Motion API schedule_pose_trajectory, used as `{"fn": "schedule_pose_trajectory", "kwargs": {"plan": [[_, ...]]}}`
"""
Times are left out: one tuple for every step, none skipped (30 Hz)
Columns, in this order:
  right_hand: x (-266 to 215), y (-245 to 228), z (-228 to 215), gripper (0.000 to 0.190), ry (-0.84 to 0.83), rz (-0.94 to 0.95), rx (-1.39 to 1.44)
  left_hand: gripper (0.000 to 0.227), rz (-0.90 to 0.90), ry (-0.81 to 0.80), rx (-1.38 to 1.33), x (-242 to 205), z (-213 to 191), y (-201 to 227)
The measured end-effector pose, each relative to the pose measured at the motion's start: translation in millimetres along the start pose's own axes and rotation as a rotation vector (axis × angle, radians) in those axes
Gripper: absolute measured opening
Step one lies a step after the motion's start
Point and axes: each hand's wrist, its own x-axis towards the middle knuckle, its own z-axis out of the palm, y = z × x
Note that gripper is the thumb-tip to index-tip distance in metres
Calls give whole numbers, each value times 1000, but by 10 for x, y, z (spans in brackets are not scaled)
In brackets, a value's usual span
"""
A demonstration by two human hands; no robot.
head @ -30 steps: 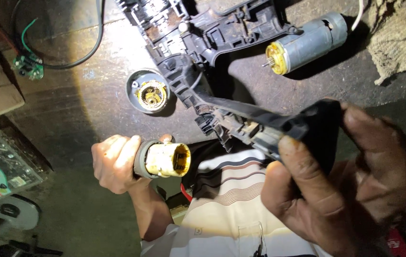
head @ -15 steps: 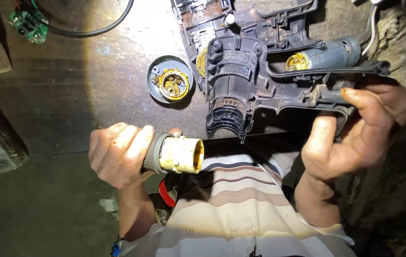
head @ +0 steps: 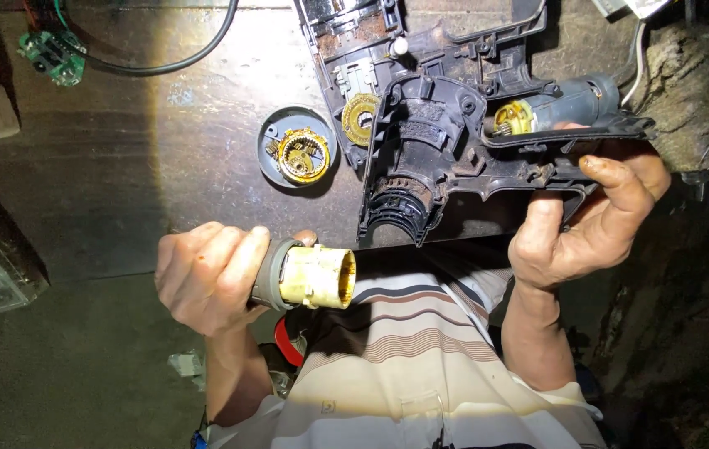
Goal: The person assembles a cylindrical electrical component by hand, inserting a small internal piece and screwing a gray cap onto a yellow body. They then handle a disassembled power tool housing and use a small metal tool to adjust the component's interior.
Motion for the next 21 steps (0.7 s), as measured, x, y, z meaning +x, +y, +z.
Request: {"fn": "schedule_pose_trajectory", "kwargs": {"plan": [[-3,-6,0,32,-3,3,1,35,-9,-2,15,15,0,13],[-34,31,-34,32,-2,5,1,35,-8,-4,14,8,-3,18],[-65,68,-69,34,-8,12,-47,36,-23,-10,9,2,-5,23],[-96,104,-106,36,-14,20,-96,36,-38,-16,2,-5,-6,28],[-88,87,-105,36,-13,21,-98,36,-37,-18,0,-10,-10,22],[-78,71,-106,35,-17,16,-99,37,-27,-18,3,-16,-11,16],[-68,55,-107,35,-21,10,-100,38,-18,-18,6,-21,-13,10],[-61,29,-105,35,-20,10,-101,38,-17,-18,5,-23,-10,14],[-54,2,-101,35,-28,23,-93,39,-23,-16,6,-26,-7,17],[-51,-27,-96,35,-36,38,-85,39,-29,-16,7,-29,-9,20],[-45,-61,-97,35,-36,39,-84,39,-28,-18,7,-31,-13,19],[-40,-94,-100,35,-54,52,-103,39,-30,-17,0,-33,-15,18],[-34,-127,-103,35,-73,65,-121,39,-32,-17,-6,-35,-16,17],[-28,-159,-114,35,-72,66,-121,39,-31,-19,-7,-25,-17,16],[-23,-190,-123,35,-75,74,-131,39,-25,-23,-7,-17,-19,15],[-17,-223,-135,35,-78,81,-141,39,-20,-28,-8,-9,-20,14],[-3,-255,-149,35,-78,82,-142,39,-20,-29,-9,-5,-25,19],[14,-285,-166,35,-98,105,-150,39,-23,-32,-7,2,-26,26],[31,-317,-184,35,-117,127,-159,39,-26,-36,-5,9,-29,33],[41,-339,-189,35,-117,127,-161,39,-26,-35,-6,10,-24,30],[51,-364,-194,35,-127,152,-163,38,-20,-32,-6,11,-21,25]]}}
